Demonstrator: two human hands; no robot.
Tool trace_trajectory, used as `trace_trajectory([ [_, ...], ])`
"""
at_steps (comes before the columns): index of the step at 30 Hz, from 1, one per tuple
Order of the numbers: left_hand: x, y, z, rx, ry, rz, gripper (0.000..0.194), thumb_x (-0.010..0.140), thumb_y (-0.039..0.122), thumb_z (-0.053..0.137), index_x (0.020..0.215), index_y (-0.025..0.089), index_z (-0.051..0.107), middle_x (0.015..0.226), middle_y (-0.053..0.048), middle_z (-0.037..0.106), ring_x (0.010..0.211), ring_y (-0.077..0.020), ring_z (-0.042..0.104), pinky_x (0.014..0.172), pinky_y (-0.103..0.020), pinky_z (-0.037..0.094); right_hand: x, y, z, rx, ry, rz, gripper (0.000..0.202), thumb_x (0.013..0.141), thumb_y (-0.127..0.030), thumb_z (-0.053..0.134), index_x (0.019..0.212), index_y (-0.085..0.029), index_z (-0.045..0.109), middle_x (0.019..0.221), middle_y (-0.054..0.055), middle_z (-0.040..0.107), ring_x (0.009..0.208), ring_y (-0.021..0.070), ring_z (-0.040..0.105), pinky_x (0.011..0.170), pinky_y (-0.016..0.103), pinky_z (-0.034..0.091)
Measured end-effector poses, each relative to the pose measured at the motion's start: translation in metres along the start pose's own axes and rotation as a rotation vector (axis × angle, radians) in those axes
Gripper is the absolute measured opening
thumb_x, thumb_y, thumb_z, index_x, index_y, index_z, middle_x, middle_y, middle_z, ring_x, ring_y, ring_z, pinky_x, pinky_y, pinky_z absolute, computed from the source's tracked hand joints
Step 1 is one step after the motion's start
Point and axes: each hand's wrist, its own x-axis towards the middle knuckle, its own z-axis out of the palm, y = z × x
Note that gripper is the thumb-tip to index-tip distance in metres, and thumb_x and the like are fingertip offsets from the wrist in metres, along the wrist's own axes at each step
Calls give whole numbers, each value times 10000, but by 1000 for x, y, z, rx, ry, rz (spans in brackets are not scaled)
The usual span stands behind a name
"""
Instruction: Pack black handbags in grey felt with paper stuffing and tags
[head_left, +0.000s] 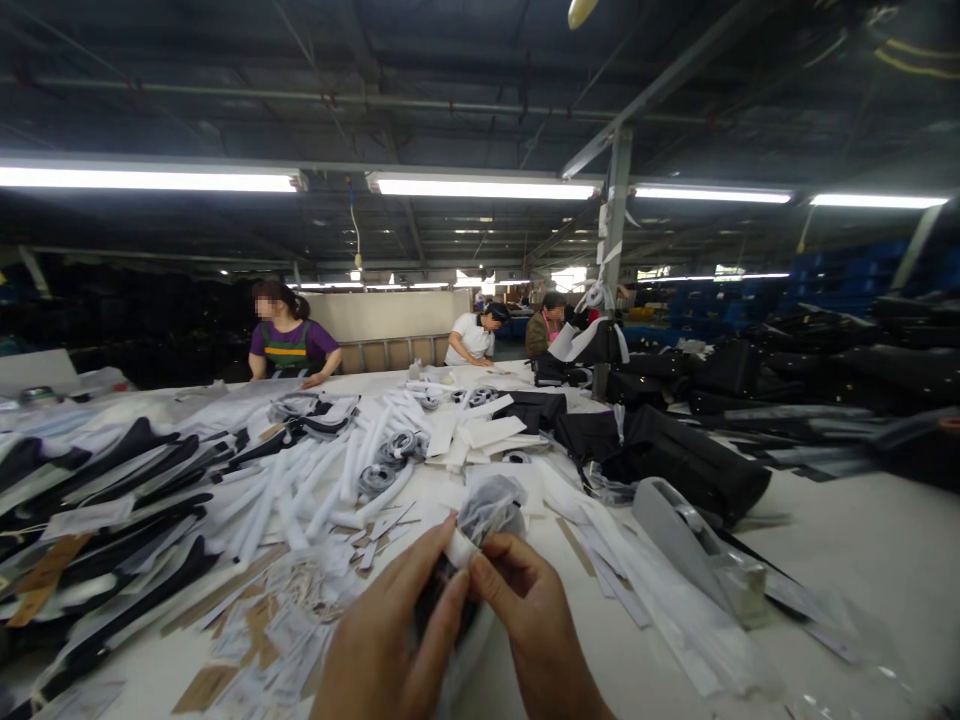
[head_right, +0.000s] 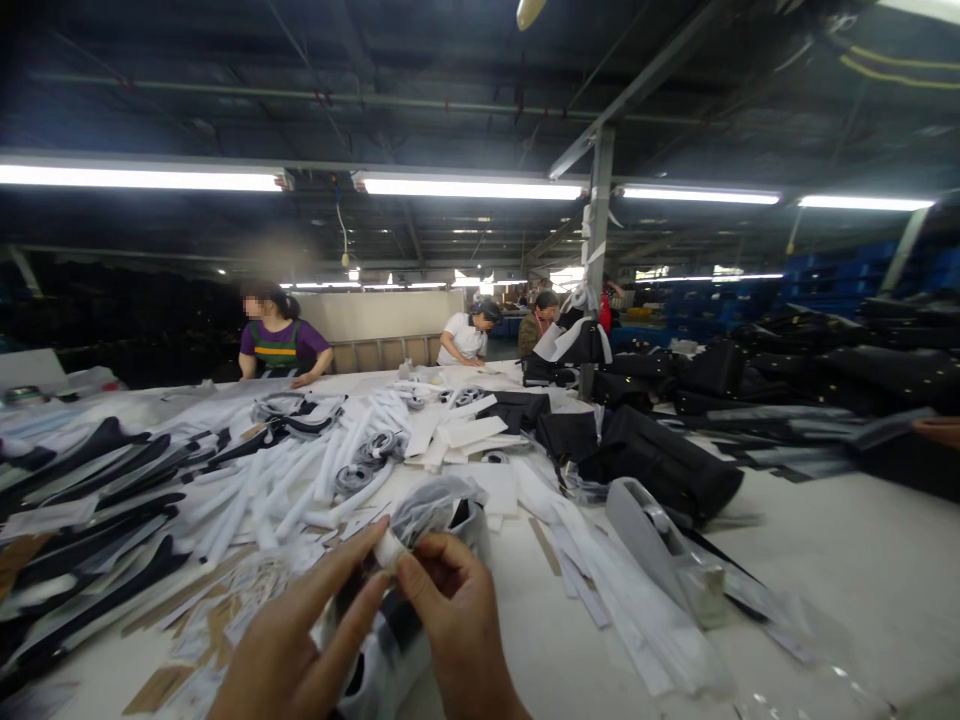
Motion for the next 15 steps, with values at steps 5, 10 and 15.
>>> trace_trajectory([
  [5,23,-10,-9,-648,-213,-370,362,880,465,649,1143,221,701,1137,-67,747,1074,-251,710,923,-324,580,2,-12,2,57,-97,7,238,756,-391,823,844,-183,748,786,7,697,739,158,592,701,262,469],
  [10,28,-4,-1,-805,-182,-574,470,748,530,767,1057,182,700,1058,-71,758,1045,-263,712,961,-326,552,7,-12,-13,-156,-125,-66,163,810,-379,770,857,-223,769,836,13,746,804,203,669,776,315,517],
  [15,20,-16,2,-695,-196,-746,576,632,612,819,1040,222,705,1053,-20,766,1085,-288,693,922,-331,575,20,-17,-123,-951,96,-354,239,904,-406,647,1062,-268,762,1111,33,747,1085,227,649,1042,385,442],
])
